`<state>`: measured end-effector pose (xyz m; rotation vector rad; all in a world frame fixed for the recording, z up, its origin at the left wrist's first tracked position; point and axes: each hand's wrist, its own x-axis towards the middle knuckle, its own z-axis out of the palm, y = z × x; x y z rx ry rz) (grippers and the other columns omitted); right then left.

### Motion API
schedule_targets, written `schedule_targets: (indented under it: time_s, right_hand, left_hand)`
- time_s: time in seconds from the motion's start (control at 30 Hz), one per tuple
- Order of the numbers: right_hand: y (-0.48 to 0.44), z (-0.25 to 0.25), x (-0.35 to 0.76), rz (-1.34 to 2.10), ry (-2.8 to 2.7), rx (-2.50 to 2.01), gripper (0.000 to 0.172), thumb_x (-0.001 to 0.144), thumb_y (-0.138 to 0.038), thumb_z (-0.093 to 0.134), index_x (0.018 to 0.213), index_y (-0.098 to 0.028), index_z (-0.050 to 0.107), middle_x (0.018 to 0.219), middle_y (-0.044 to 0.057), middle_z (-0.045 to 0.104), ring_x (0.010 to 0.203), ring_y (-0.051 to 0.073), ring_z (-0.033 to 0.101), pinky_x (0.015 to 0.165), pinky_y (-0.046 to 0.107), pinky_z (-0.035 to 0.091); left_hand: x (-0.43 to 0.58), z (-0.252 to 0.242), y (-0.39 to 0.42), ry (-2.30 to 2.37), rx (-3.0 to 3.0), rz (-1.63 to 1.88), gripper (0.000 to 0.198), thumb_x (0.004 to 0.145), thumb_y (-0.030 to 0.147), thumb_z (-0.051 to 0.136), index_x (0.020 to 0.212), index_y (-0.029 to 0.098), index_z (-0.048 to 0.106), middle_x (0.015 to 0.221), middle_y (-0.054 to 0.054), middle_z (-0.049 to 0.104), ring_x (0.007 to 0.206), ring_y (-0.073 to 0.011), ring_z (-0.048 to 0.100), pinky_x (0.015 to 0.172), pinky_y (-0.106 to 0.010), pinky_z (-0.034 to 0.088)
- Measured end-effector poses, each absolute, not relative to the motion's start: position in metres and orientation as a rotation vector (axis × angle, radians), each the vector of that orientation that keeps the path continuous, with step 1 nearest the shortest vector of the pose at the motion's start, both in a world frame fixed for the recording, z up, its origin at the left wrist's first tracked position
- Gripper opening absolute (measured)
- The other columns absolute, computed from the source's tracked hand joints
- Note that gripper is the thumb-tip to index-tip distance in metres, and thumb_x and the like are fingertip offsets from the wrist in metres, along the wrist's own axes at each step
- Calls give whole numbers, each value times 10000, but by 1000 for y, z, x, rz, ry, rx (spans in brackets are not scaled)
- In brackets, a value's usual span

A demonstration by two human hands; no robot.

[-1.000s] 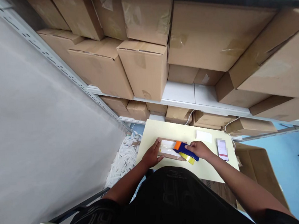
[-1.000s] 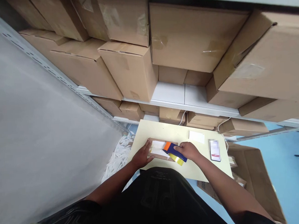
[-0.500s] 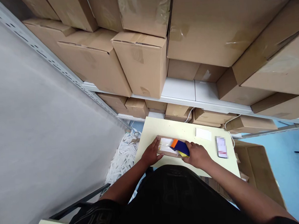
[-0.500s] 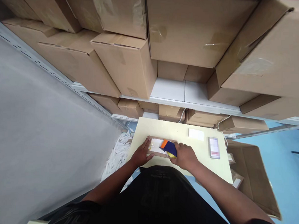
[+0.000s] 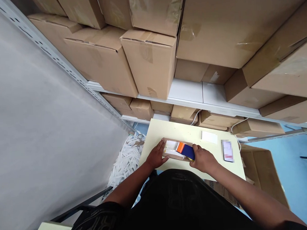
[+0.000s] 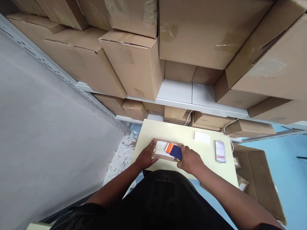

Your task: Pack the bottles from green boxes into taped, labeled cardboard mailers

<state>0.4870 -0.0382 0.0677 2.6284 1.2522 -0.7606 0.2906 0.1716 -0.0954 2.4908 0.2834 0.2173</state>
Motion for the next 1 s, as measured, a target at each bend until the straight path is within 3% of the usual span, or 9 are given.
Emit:
schedule_targets:
  time_s: [0.23,0.43,0.73,0.87,1.0]
  right_hand:
    - [-37,62,478,-682,1273,2639,611,847,-378,663,1387,-181,455,1139,147,653,976,296,650,768,345,439]
    - [-50,47,481,-563,1398,2559,839,813,-221,668,1571,-132,318,1233,186,606,1114,335,585,931,396,436]
    - [-60,50,511,-605,1571,2517,832,842,-282,689,1584,-202,321,1319,159,560,1160,322,542,936,388,463]
    - [-65,46,512,-677,1586,2470,946,768,-213,715,1606,-223,276,1330,150,550,1165,320,539,951,394,458]
    - [-67,43,516,-723,1572,2430,882,803,-158,635,1605,-210,271,1340,157,554,1091,290,593,891,371,475]
  left_hand:
    - [290,-98,171,270,2495,252,970,924,504,630,1658,162,96,1717,-188,131,1571,-342,224,1233,-520,341]
    - [290,-99,170,281,2503,260,958,923,514,625,1652,143,125,1711,-199,152,1565,-340,245,1236,-506,339]
    - [290,-98,171,312,2491,213,974,901,504,650,1653,168,130,1716,-182,136,1534,-362,317,1198,-507,390]
    - [290,-96,170,305,2497,211,972,906,501,646,1654,163,125,1716,-189,132,1527,-360,332,1190,-502,397]
    - [290,-96,170,307,2515,206,979,911,510,638,1657,162,108,1716,-190,123,1525,-357,337,1185,-497,400]
